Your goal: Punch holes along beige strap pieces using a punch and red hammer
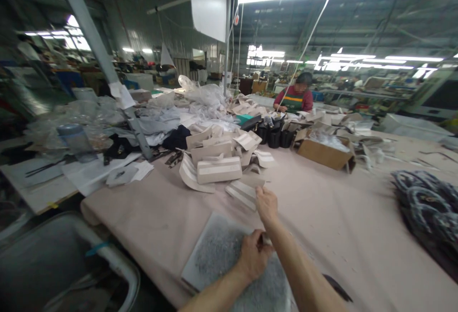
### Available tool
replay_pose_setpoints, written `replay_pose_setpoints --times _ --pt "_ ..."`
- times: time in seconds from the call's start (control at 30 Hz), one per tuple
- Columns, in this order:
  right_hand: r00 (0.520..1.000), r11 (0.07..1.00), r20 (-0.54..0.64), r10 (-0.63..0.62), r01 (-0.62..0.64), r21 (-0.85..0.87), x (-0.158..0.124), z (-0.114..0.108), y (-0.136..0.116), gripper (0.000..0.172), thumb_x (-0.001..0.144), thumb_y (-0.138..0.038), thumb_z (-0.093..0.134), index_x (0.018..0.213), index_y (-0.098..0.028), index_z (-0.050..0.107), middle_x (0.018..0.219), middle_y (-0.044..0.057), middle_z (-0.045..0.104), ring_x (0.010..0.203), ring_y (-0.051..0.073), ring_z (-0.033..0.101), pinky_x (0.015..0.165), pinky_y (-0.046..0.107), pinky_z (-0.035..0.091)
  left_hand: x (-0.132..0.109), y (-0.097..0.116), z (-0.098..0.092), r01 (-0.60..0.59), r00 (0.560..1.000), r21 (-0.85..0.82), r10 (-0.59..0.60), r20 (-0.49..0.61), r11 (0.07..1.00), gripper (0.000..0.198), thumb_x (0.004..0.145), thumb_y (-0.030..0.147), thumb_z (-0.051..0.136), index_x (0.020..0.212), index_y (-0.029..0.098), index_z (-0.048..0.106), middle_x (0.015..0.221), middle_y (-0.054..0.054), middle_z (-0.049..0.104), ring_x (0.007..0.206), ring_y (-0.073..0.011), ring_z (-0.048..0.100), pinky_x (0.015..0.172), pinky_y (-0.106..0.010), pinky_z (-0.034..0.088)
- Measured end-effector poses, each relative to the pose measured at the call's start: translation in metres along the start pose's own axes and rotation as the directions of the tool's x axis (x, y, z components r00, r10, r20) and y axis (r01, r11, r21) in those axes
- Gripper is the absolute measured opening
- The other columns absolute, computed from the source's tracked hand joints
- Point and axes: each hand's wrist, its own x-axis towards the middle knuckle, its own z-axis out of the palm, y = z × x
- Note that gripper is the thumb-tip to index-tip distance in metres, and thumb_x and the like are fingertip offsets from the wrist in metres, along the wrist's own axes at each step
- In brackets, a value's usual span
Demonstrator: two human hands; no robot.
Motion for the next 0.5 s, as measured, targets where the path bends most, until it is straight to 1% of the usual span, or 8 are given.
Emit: replay_pose_setpoints --times 0.07,0.17,0.2,0.27,0.33,0.37,0.43,0.5 --pt "0.995 0.992 -0.064 -0.072 0.065 -0.104 -0.009 -0.038 -0.003 0.034 0.093 -0.035 0.05 0.065 -0.02 0.06 0.065 0.002 0.057 0.077 0.021 0.059 0.07 0.028 0.042 -0.001 0.0 -0.002 -0.027 1.0 0.066 0.026 0.011 0.997 0.021 0.074 0.015 0.067 0.095 0.015 0.069 0.078 -0.003 0.066 0.072 -0.0183 0.059 0.067 -0.027 0.046" --pt "0.975 0.961 -0.1 -0.2 0.175 -0.216 -0.036 -0.084 0.002 0.024 0.092 -0.034 0.051 0.08 -0.021 0.067 0.094 0.006 0.069 0.096 0.024 0.061 0.085 0.03 0.043 -0.006 0.0 -0.004 -0.059 0.998 0.085 0.058 0.01 0.995 0.018 0.076 0.016 0.067 0.094 0.014 0.069 0.079 -0.005 0.069 0.072 -0.0193 0.061 0.068 -0.028 0.048" --pt "0.953 0.928 -0.091 -0.29 0.257 -0.269 -0.05 -0.095 0.007 0.023 0.093 -0.033 0.05 0.088 -0.021 0.069 0.106 0.007 0.07 0.103 0.024 0.061 0.09 0.032 0.044 -0.009 0.0 -0.005 -0.069 0.998 0.074 0.069 -0.001 0.995 0.016 0.077 0.018 0.067 0.092 0.014 0.069 0.078 -0.005 0.07 0.072 -0.0198 0.062 0.068 -0.028 0.049" --pt "0.87 0.798 -0.022 -0.492 0.442 -0.41 -0.083 -0.108 0.025 0.027 0.097 -0.03 0.046 0.105 -0.021 0.07 0.122 0.009 0.068 0.111 0.026 0.06 0.097 0.037 0.044 -0.016 0.001 -0.012 -0.073 0.996 0.022 0.074 -0.055 0.997 0.016 0.078 0.023 0.068 0.091 0.014 0.069 0.078 -0.006 0.071 0.072 -0.021 0.064 0.068 -0.028 0.051" --pt "0.782 0.625 0.095 -0.616 0.558 -0.545 -0.123 -0.11 0.047 0.031 0.099 -0.024 0.042 0.115 -0.019 0.068 0.127 0.011 0.067 0.116 0.028 0.058 0.098 0.042 0.044 -0.023 0.002 -0.024 -0.06 0.987 -0.028 0.055 -0.151 0.998 0.021 0.078 0.03 0.07 0.092 0.015 0.069 0.079 -0.007 0.073 0.073 -0.0221 0.067 0.067 -0.028 0.054" --pt "0.765 0.566 0.143 -0.629 0.575 -0.591 -0.144 -0.107 0.059 0.032 0.1 -0.02 0.04 0.117 -0.02 0.067 0.128 0.01 0.067 0.119 0.029 0.057 0.1 0.045 0.042 -0.026 0.004 -0.032 -0.048 0.979 -0.035 0.04 -0.2 0.998 0.024 0.078 0.033 0.071 0.093 0.015 0.069 0.078 -0.007 0.073 0.073 -0.0224 0.069 0.067 -0.028 0.055" --pt "0.751 0.496 0.213 -0.625 0.592 -0.636 -0.186 -0.095 0.082 0.036 0.097 -0.01 0.039 0.118 -0.021 0.066 0.128 0.007 0.067 0.123 0.029 0.053 0.107 0.05 0.035 -0.029 0.009 -0.05 -0.024 0.965 -0.026 0.016 -0.262 0.999 0.028 0.078 0.038 0.072 0.093 0.014 0.068 0.078 -0.008 0.074 0.073 -0.0225 0.07 0.067 -0.029 0.056" --pt "0.754 0.493 0.238 -0.613 0.6 -0.631 -0.223 -0.078 0.101 0.042 0.091 -0.003 0.039 0.117 -0.021 0.066 0.126 0.004 0.068 0.125 0.029 0.051 0.114 0.052 0.026 -0.027 0.015 -0.063 -0.019 0.967 -0.015 0.014 -0.255 1.0 0.03 0.079 0.039 0.073 0.093 0.013 0.069 0.081 -0.008 0.075 0.075 -0.0221 0.071 0.07 -0.029 0.057"
